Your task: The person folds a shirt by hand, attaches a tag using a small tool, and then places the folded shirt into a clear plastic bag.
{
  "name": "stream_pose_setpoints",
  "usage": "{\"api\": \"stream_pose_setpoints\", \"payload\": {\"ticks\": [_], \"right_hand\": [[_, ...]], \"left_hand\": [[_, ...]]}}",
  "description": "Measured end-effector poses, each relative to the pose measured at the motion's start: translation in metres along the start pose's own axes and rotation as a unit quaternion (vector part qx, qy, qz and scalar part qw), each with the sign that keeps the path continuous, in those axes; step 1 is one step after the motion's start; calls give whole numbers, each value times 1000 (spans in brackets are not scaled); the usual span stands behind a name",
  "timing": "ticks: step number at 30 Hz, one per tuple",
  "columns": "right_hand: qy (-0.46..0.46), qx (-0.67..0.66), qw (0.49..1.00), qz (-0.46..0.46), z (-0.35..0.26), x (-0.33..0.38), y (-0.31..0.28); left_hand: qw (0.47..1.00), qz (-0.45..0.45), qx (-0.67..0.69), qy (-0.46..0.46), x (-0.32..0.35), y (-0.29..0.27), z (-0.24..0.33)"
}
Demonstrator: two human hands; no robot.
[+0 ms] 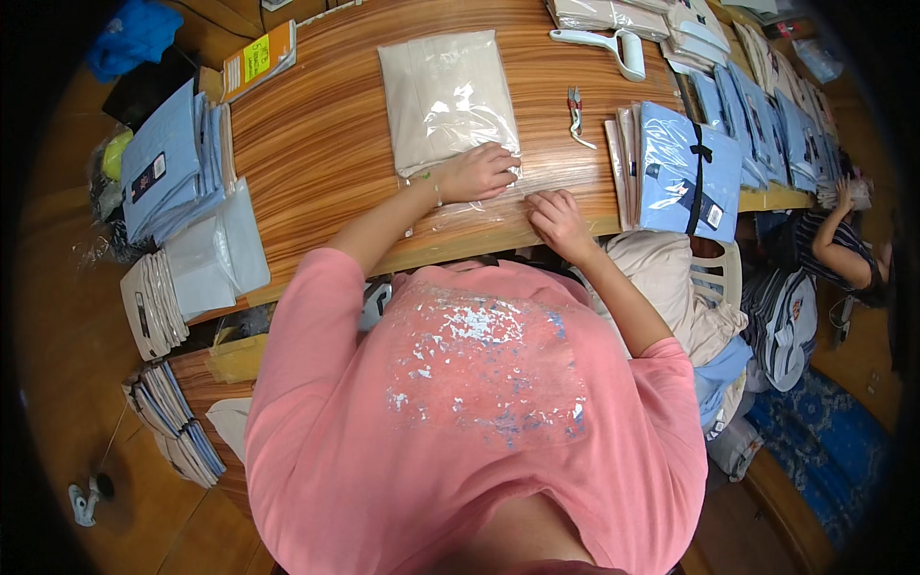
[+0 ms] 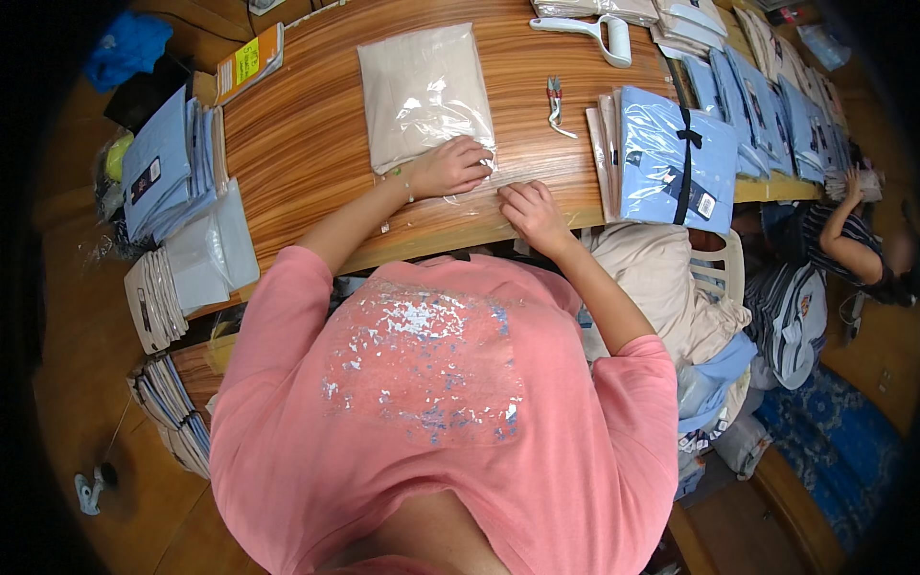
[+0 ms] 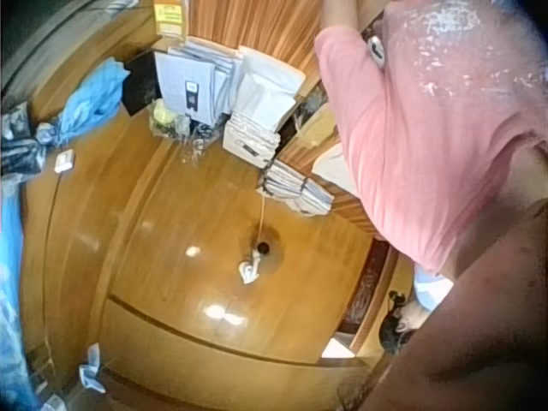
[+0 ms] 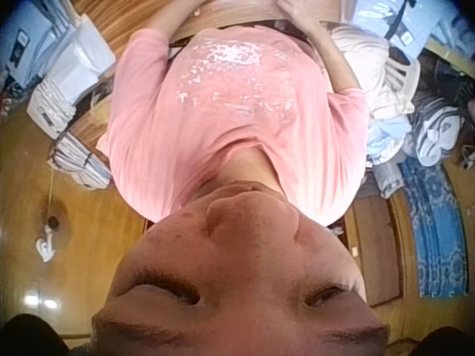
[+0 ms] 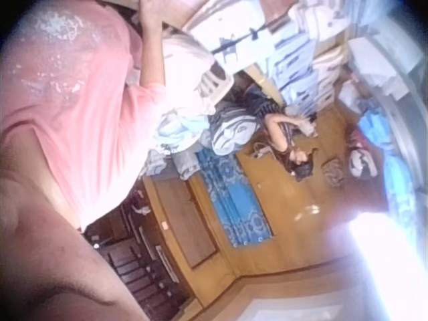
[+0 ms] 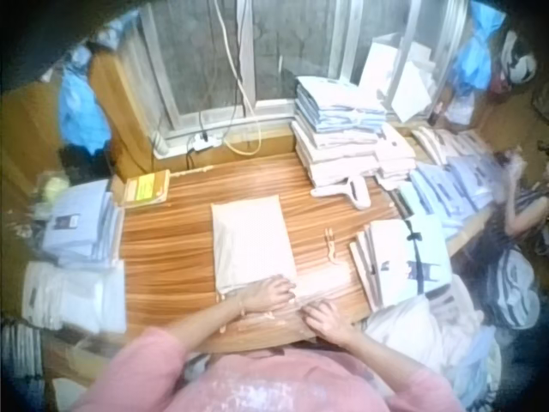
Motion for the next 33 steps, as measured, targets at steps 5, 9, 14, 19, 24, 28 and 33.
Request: {"api": "stream_pose_setpoints", "payload": {"ticks": [5, 9, 14, 19, 24, 28, 33], "right_hand": [[-4, -54, 998, -28, 3, 5, 4], [-21, -66, 995, -68, 1, 4, 4], [-23, -84, 992, -90, -5, 3, -6], [87, -35, 996, -3, 32, -20, -6], [-8, -12, 999, -40, 55, -45, 19], [-59, 14, 995, -77, 64, -44, 32], [-79, 28, 991, -100, 65, -48, 32]], "left_hand": [[961, -198, -60, -182, -11, -10, 26], [950, -139, 60, -274, 17, -2, 49], [912, 118, 234, -315, 59, -49, 31], [925, 144, 17, -350, 159, -80, -6], [955, 101, -39, -277, 157, -73, 2], [960, 95, -92, -248, 156, -71, -2], [978, 58, -78, -183, 153, -66, -9]]}}
Point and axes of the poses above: each hand's wrist, its own x-axis away from the middle knuckle, its own y-axis out of the palm, z = x × y, the point moved 5 cm from there along -x, towards the middle knuckle, and after that the axes turned 3 degrees about -x, right-handed, at the moved point
